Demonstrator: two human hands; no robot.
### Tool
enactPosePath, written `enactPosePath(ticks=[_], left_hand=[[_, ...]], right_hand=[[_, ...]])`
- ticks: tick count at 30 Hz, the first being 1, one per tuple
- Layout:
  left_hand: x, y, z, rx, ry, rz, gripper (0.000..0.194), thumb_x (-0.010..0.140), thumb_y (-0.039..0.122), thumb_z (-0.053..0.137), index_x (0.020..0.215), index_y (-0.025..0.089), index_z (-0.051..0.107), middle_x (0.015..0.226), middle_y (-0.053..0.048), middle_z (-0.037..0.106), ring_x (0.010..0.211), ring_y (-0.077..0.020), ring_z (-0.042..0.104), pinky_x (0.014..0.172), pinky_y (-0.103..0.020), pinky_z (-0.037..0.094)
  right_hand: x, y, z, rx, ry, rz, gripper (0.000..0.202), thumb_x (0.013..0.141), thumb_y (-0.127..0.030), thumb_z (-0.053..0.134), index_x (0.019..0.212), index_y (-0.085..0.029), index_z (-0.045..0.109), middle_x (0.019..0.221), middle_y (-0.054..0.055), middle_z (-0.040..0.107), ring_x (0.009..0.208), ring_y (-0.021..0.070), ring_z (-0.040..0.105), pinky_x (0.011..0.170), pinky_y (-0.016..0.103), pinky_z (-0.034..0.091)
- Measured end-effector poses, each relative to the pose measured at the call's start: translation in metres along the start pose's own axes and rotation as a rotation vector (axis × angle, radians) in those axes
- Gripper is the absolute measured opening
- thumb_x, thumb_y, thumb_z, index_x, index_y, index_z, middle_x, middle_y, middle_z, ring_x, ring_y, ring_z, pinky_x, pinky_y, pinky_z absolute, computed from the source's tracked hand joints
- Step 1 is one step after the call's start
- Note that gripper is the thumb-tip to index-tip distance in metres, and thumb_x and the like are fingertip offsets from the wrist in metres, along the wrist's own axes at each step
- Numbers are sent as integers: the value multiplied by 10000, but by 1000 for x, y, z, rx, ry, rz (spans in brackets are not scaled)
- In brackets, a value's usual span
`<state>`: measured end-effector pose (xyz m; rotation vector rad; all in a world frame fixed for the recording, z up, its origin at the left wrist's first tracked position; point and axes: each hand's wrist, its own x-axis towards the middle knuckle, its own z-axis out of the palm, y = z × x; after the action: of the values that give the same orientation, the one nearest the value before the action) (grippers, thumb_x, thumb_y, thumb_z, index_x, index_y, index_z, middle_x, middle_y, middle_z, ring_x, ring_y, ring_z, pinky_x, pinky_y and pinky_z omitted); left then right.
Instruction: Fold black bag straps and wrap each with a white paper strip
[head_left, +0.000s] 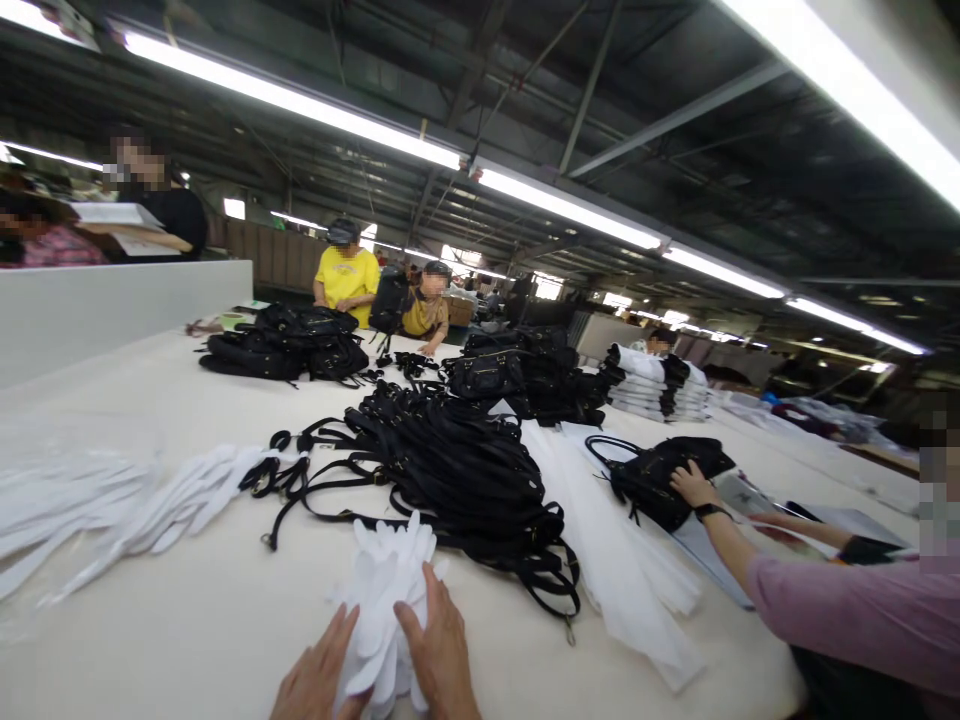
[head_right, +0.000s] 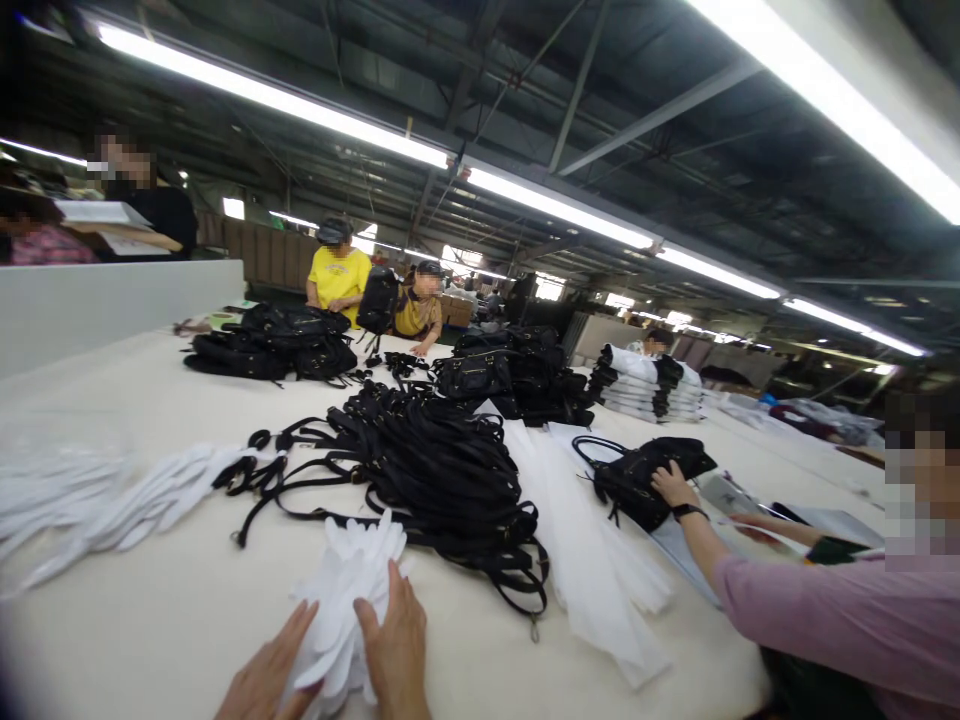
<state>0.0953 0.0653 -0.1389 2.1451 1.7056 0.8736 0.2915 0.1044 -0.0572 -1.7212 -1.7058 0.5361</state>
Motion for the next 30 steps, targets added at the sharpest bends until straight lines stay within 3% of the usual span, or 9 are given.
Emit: enactPosePath(ticks=[3,6,11,13,16,19,22,26,30], left_hand=[[7,12,-2,70,-86,4,592,881,308,507,1464,307,402,1543,-63,405,1397,-290,426,1134,-533,375],[6,5,-20,-44,-141,21,580,895,405,516,1452,264,438,1545,-75,408,1406,-273,415,1141,-491,385],[-5,-23,-57,-316,-11,-179,571,928,520,427,1452,294,422,1541,-44,444,1419,-264,396,1188,-527,292],[-3,-30,-68,-396,18,-274,567,926,544,405,1424,280,459,1515,-50,482,1404,-280,420,1190,-551,276],[6,-34,-80,-480,32,-313,572,926,543,399,1400,236,483,1497,-69,502,1404,-280,419,1199,-533,267],[12,-37,-92,-500,58,-331,573,934,524,397,1416,217,450,1515,-74,478,1416,-260,401,1211,-504,256],[8,-47,-107,-502,58,-374,582,921,531,425,1403,205,464,1493,-87,504,1398,-264,429,1205,-504,273],[-2,-73,-132,-503,72,-455,564,923,531,417,1388,219,490,1448,-79,558,1365,-257,476,1189,-485,309],[-7,-103,-161,-467,151,-542,506,907,513,437,1311,243,580,1370,-59,632,1324,-267,521,1173,-480,332]], right_hand=[[1,-11,12,28,-40,-62,624,853,-333,595,1440,-165,464,1454,118,512,1370,292,456,1142,459,372],[3,-6,0,13,-41,-53,596,860,-341,601,1416,-155,495,1463,138,498,1379,295,444,1139,451,382],[-12,-8,-30,-120,57,-157,492,868,-336,623,1342,-216,568,1494,122,463,1364,292,457,1135,477,378],[-24,-28,-23,-153,2,-299,463,860,-336,649,1313,-265,581,1473,87,496,1362,290,450,1154,523,321],[-40,-67,7,-155,-207,-521,433,838,-422,683,1244,-294,606,1429,51,544,1376,283,421,1183,566,205],[-49,-88,31,-144,-367,-603,428,768,-429,744,1162,-297,643,1341,37,611,1355,277,439,1195,546,149],[-45,-76,31,-94,-430,-547,462,741,-330,746,1190,-319,638,1342,30,620,1323,294,478,1185,559,156],[-17,-29,10,4,-470,-562,517,746,-340,730,1253,-358,634,1399,16,585,1334,322,481,1183,557,183],[15,4,-9,-177,-531,-577,486,771,-389,718,1251,-380,643,1403,18,567,1339,328,488,1163,580,257]])
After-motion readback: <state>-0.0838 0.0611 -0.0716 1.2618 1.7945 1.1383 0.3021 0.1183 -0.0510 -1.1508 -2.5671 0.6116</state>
